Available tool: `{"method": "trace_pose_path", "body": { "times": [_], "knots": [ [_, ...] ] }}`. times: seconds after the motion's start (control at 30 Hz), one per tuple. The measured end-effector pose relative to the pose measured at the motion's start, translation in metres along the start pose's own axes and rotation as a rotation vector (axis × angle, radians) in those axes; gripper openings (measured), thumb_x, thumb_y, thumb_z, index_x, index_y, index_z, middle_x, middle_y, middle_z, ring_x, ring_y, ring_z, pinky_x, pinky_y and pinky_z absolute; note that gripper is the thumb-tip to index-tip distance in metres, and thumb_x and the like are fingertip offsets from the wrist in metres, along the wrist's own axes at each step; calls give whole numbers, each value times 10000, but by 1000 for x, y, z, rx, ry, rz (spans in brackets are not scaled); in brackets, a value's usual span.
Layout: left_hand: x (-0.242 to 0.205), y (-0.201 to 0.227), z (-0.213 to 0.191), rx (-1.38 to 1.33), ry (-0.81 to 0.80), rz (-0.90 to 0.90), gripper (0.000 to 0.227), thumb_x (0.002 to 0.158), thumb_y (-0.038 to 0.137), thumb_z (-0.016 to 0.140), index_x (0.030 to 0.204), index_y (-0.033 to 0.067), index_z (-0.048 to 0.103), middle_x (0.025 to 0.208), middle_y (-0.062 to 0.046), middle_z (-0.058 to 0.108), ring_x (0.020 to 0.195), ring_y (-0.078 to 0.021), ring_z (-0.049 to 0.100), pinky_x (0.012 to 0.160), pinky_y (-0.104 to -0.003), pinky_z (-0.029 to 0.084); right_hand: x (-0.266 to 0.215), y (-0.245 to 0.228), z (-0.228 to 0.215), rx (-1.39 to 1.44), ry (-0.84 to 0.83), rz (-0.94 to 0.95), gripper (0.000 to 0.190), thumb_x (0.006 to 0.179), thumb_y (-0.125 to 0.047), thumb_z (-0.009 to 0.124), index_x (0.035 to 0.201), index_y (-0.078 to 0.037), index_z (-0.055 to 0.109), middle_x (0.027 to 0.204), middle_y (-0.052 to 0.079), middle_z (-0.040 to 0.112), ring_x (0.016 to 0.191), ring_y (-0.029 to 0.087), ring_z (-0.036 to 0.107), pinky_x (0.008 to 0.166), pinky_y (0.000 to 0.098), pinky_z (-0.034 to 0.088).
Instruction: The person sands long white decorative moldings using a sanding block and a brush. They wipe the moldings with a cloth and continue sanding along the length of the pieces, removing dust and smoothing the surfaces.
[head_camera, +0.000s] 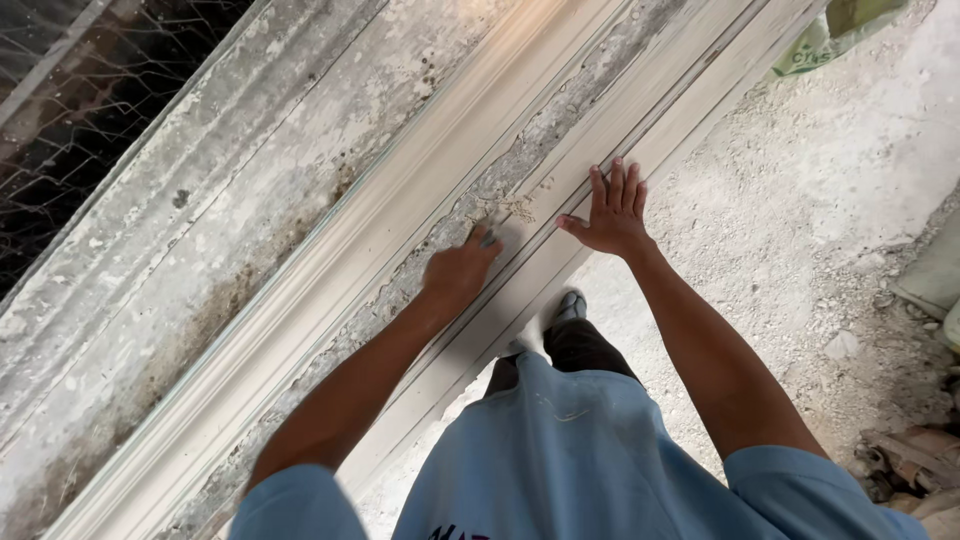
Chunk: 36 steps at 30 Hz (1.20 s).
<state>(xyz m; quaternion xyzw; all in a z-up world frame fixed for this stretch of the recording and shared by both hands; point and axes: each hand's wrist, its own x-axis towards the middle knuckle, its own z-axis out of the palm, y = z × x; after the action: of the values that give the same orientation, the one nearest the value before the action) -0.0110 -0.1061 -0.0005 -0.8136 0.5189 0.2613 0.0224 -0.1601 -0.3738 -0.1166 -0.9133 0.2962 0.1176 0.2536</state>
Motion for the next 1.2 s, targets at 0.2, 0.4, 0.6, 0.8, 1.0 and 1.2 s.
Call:
{"method": "trace_pose_path", "body": {
  "times": [0.2,0.4,0.6,0.8,1.0,1.2],
  "knots": [
    [-67,-38,13,-10,-178,-95,734,886,12,524,1514,373,403,1698,-104,186,677,-289,733,559,-437,615,1,2,10,-5,21,-4,1215,851,-838,490,1654,-59,16,1667,300,-185,1491,490,-304,1189,643,-156],
    [94,10,10,-76,173,89,458,955,127,533,1374,307,577,1620,-156,377,811,-327,750,647,-452,614,-1,2,17,15,85,-52,1181,889,-783,545,1659,-27,65,1670,334,-153,1487,545,-273,1168,694,-140],
    [164,38,-6,-71,88,46,552,904,82,550,1417,288,564,1612,-142,388,903,-338,745,723,-470,612,-8,8,4,20,139,-115,1100,886,-682,640,1639,-53,142,1672,320,-77,1514,538,-176,1188,701,-35],
    [13,7,-15,31,-223,-210,754,937,15,516,1520,475,382,1715,64,191,640,-198,695,502,-338,588,0,75,-36,101,151,-372,859,968,-530,641,1617,-105,273,1688,263,60,1571,545,-10,1247,707,150],
    [36,23,-36,-38,-279,-319,619,1034,174,482,1503,556,350,1698,133,183,571,-167,632,514,-289,541,92,168,-110,-80,132,-261,992,967,-675,542,1650,-48,186,1668,370,-62,1541,559,-82,1207,731,96],
    [180,64,-47,36,-70,-142,748,917,22,581,1509,462,451,1710,36,242,739,-178,714,567,-334,575,155,187,-138,-13,51,-175,1184,881,-831,480,1680,-73,45,1698,333,-119,1537,540,-196,1210,731,-35]
  ]
}}
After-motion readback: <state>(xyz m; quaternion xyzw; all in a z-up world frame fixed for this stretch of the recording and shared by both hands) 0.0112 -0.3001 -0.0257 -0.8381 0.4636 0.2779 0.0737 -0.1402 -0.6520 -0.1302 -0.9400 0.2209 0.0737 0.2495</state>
